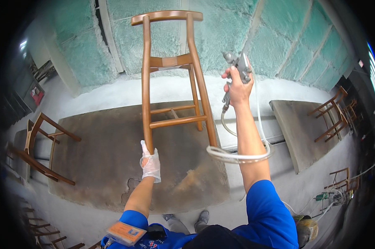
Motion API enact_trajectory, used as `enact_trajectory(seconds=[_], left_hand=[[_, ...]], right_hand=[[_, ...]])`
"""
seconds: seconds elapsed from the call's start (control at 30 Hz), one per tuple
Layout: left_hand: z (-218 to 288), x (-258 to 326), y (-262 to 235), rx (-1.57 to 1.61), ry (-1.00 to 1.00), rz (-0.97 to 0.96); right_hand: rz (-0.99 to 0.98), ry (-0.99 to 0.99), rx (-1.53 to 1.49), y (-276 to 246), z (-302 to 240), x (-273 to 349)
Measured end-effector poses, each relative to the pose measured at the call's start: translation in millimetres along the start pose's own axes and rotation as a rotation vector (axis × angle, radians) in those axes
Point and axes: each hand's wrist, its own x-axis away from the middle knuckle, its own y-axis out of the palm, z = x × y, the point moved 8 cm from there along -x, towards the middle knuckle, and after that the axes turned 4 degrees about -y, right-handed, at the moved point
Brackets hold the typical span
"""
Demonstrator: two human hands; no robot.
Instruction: The person uses a spray gun to apply finish to a wooden chair, repeatedly rotating the chair to coat all sides. The chair is handled one at a time and repositioned multiple times during the process.
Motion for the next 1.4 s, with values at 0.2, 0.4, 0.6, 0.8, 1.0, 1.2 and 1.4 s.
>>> enact_trajectory(seconds=[0.2,0.4,0.6,0.8,1.0,1.2,1.4], left_hand=[[3,-13,-1,-0.011,-0.016,-0.096],[5,-19,1,0.03,-0.007,-0.115],[7,-24,3,0.044,-0.001,-0.172],[13,-33,-4,0.106,0.011,-0.205],[20,-43,-10,0.174,0.023,-0.217],[21,-49,-16,0.278,0.015,-0.213],[19,-51,-13,0.256,-0.008,-0.313]], right_hand=[[-0.079,-0.33,0.499,86,28,-5],[-0.132,-0.281,0.591,176,66,-26],[-0.281,-0.218,0.411,231,70,5],[-0.71,-0.374,0.765,330,93,37],[-0.711,-0.405,1.052,406,111,8],[-0.607,-0.493,1.027,401,38,3],[-0.638,-0.742,1.11,311,-63,73]])
